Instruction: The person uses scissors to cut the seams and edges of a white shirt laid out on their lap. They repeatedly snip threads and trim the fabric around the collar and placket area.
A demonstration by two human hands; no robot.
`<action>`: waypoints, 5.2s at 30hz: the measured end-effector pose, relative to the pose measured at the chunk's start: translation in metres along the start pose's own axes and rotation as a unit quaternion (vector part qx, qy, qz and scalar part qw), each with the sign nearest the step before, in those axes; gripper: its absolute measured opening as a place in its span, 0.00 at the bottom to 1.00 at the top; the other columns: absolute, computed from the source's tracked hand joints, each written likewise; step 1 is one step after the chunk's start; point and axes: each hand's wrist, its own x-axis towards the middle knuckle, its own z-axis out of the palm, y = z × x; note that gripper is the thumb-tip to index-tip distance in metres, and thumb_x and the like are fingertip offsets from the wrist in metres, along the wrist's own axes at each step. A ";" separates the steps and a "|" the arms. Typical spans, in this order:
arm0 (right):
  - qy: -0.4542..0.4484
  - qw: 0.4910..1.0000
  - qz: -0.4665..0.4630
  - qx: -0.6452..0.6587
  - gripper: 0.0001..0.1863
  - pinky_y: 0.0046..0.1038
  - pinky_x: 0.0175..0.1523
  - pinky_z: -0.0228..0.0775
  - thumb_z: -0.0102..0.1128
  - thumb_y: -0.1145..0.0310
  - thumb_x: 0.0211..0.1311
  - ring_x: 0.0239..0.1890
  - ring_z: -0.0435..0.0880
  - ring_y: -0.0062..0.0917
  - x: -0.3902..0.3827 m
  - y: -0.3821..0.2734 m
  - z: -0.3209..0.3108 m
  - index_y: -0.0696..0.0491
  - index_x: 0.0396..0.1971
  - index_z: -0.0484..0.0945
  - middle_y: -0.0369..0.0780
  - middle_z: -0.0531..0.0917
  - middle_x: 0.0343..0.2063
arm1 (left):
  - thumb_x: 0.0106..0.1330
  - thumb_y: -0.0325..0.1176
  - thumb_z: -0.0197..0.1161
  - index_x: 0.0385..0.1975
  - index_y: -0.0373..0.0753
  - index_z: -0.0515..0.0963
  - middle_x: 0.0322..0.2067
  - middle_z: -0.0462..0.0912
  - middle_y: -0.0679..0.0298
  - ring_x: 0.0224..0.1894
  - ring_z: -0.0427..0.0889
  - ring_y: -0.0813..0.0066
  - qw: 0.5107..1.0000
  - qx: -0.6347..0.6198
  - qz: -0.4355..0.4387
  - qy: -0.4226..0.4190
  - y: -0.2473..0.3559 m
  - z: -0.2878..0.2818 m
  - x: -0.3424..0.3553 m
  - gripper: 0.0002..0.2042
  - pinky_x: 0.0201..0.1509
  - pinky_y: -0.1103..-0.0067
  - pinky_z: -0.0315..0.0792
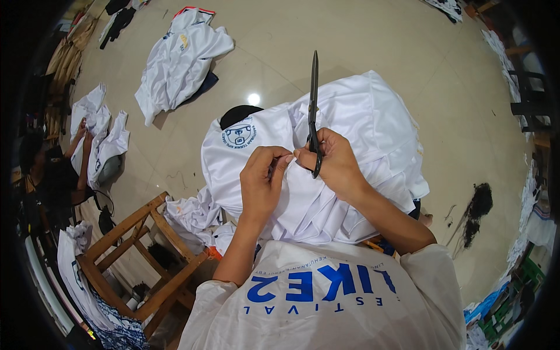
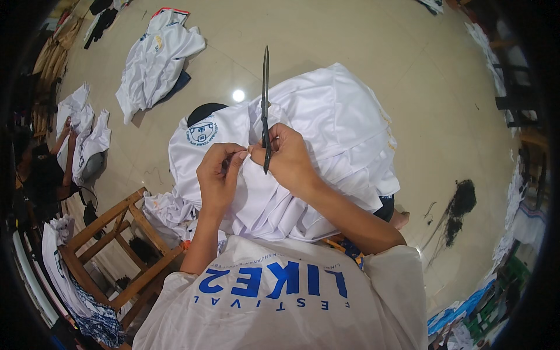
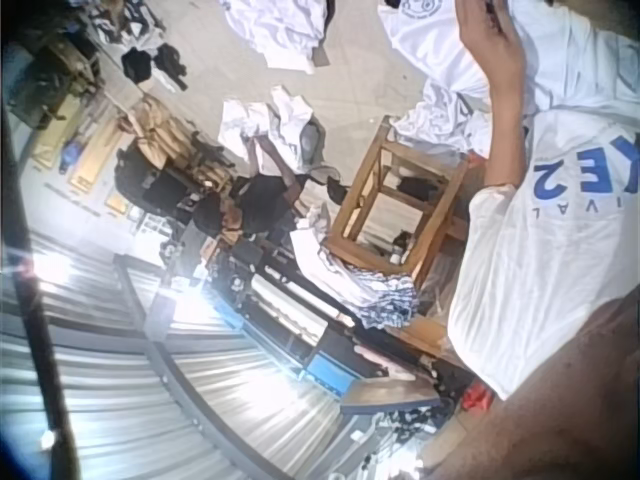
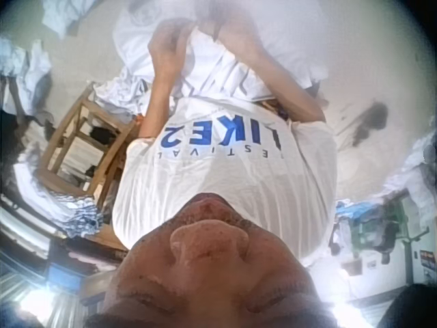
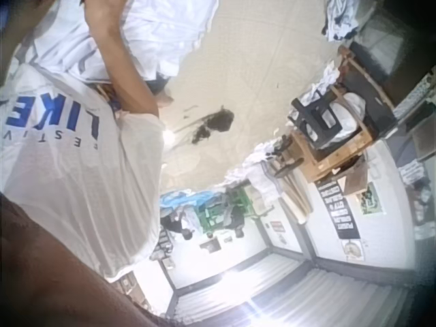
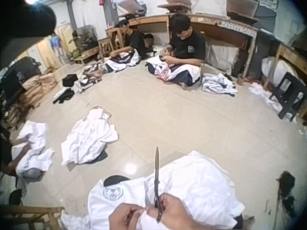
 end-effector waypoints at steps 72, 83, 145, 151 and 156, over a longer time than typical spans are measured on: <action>0.069 0.993 -0.095 -0.007 0.11 0.24 0.41 0.84 0.70 0.76 0.65 0.34 0.91 0.24 -0.043 -0.055 -0.079 0.59 0.36 0.73 0.45 0.89 0.33 | 0.77 0.32 0.61 0.46 0.32 0.78 0.43 0.81 0.59 0.43 0.82 0.68 0.989 0.035 0.036 -0.137 -0.023 0.047 0.111 0.09 0.51 0.72 0.75; -0.061 0.995 0.062 0.037 0.16 0.21 0.25 0.72 0.74 0.63 0.68 0.22 0.86 0.21 -0.085 -0.041 -0.057 0.57 0.37 0.74 0.42 0.87 0.28 | 0.82 0.36 0.58 0.47 0.37 0.77 0.47 0.82 0.67 0.48 0.78 0.79 0.980 -0.158 -0.054 -0.110 0.003 0.013 0.077 0.09 0.53 0.81 0.71; -0.186 0.903 0.319 0.220 0.21 0.24 0.19 0.72 0.65 0.52 0.70 0.14 0.77 0.20 -0.108 -0.037 -0.035 0.56 0.29 0.76 0.40 0.80 0.20 | 0.80 0.40 0.61 0.42 0.42 0.71 0.62 0.82 0.47 0.36 0.68 0.87 0.956 -0.266 -0.115 -0.047 0.014 0.003 0.036 0.10 0.40 0.86 0.63; -0.175 0.891 0.335 0.250 0.20 0.25 0.19 0.71 0.65 0.53 0.70 0.14 0.77 0.19 -0.108 -0.034 -0.035 0.56 0.28 0.75 0.40 0.79 0.19 | 0.82 0.33 0.57 0.44 0.36 0.73 0.60 0.81 0.44 0.73 0.71 0.61 0.961 -0.249 -0.106 -0.057 0.013 0.006 0.025 0.07 0.71 0.71 0.69; -0.149 0.921 0.278 0.230 0.19 0.23 0.20 0.70 0.62 0.55 0.71 0.14 0.77 0.20 -0.115 -0.047 -0.048 0.57 0.29 0.75 0.39 0.79 0.19 | 0.83 0.34 0.55 0.42 0.34 0.73 0.42 0.86 0.56 0.42 0.89 0.68 0.983 -0.134 -0.067 0.104 0.014 -0.039 0.009 0.09 0.53 0.74 0.82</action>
